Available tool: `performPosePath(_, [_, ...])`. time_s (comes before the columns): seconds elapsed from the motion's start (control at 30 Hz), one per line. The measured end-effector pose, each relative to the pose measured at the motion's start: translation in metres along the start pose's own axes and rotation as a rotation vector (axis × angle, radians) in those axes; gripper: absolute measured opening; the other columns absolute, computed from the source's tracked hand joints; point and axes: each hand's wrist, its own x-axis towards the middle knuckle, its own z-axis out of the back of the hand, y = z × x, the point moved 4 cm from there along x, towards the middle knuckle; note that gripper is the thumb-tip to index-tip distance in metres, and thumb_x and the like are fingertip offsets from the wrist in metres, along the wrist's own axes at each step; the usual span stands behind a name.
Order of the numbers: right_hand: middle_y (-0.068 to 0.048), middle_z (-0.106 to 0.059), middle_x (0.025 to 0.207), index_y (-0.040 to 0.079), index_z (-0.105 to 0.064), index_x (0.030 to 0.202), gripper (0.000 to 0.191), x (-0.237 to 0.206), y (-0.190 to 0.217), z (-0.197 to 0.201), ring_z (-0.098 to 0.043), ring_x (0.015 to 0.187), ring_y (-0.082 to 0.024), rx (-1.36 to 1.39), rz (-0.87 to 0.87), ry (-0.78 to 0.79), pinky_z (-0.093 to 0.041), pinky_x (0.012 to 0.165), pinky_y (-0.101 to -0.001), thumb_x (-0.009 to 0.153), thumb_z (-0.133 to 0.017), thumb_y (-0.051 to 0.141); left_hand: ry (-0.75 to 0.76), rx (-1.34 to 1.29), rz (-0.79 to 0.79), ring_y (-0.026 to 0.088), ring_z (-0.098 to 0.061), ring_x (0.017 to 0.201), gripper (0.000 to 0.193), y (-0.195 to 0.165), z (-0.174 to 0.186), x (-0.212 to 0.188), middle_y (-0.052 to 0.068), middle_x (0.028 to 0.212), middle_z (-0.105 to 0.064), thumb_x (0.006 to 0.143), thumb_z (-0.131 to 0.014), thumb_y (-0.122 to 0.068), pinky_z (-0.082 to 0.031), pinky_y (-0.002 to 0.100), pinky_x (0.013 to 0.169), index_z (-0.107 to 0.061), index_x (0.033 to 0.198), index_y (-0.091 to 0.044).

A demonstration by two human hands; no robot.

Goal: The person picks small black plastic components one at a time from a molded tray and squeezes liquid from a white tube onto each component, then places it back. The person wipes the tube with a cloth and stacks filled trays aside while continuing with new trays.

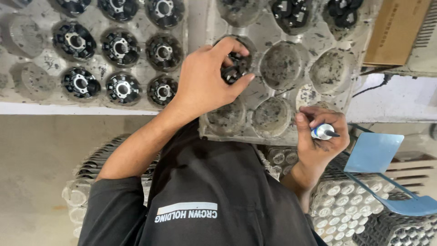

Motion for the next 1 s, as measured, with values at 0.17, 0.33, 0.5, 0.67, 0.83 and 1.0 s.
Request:
performPosePath(0.17, [-0.013,-0.067,0.098,0.004,-0.052,0.101,0.031,0.003,-0.001,0.020,-0.072,0.099,-0.021,0.016,-0.019,-0.010,-0.058,0.093,-0.0297,0.100,-0.080,-0.008,0.035,-0.032,-0.268,0.023,-0.066,0.082,0.023,-0.027,-0.087,0.034,0.000,0.082,-0.069,0.090,-0.086,-0.031,-0.053,0.040,0.073,-0.068,0.098,-0.019])
performPosePath(0.33, [-0.015,-0.069,0.100,0.002,-0.051,0.096,0.033,0.007,0.004,0.036,-0.071,0.099,-0.021,-0.023,0.031,-0.041,-0.057,0.093,-0.0291,0.102,-0.082,-0.006,0.119,0.138,-0.448,0.029,-0.063,0.099,0.041,-0.034,-0.132,0.059,0.008,0.100,-0.066,0.081,-0.086,-0.041,-0.049,0.048,0.082,-0.070,0.105,-0.012])
performPosePath(0.5, [-0.015,-0.070,0.099,0.004,-0.051,0.098,0.033,0.009,0.000,0.048,-0.071,0.096,-0.020,-0.017,-0.008,-0.120,-0.059,0.086,-0.0292,0.099,-0.083,-0.004,-0.025,0.229,-0.619,0.033,-0.053,0.134,0.049,-0.027,-0.073,0.047,0.012,0.136,-0.062,0.096,-0.081,-0.049,-0.045,0.053,0.110,-0.070,0.125,-0.012])
performPosePath(0.67, [-0.016,-0.070,0.100,0.002,-0.052,0.095,0.032,0.012,0.000,0.033,-0.070,0.099,-0.021,-0.033,0.025,-0.095,-0.056,0.094,-0.0296,0.101,-0.082,-0.005,-0.262,-0.041,-0.189,0.025,-0.068,0.116,0.026,0.068,0.077,0.026,0.009,0.124,-0.070,0.100,-0.079,-0.016,-0.055,0.038,0.102,-0.070,0.124,-0.009])
performPosePath(0.83, [-0.014,-0.069,0.098,0.003,-0.051,0.096,0.032,0.020,0.010,-0.008,-0.072,0.101,-0.022,-0.031,0.063,-0.003,-0.055,0.093,-0.0300,0.103,-0.082,-0.004,-0.650,0.399,0.025,0.027,-0.061,0.097,0.019,0.200,0.219,-0.062,0.015,0.108,-0.071,0.098,-0.079,0.005,-0.050,0.034,0.087,-0.070,0.114,0.003])
performPosePath(1.0, [-0.015,-0.071,0.103,0.005,-0.052,0.097,0.033,0.024,0.009,-0.062,-0.071,0.094,-0.021,0.105,-0.022,0.034,-0.061,0.076,-0.0305,0.098,-0.084,-0.002,-0.711,0.378,0.161,0.020,-0.069,0.105,0.024,0.311,0.303,-0.164,0.010,0.116,-0.071,0.093,-0.067,0.012,-0.059,0.031,0.098,-0.062,0.114,0.001])
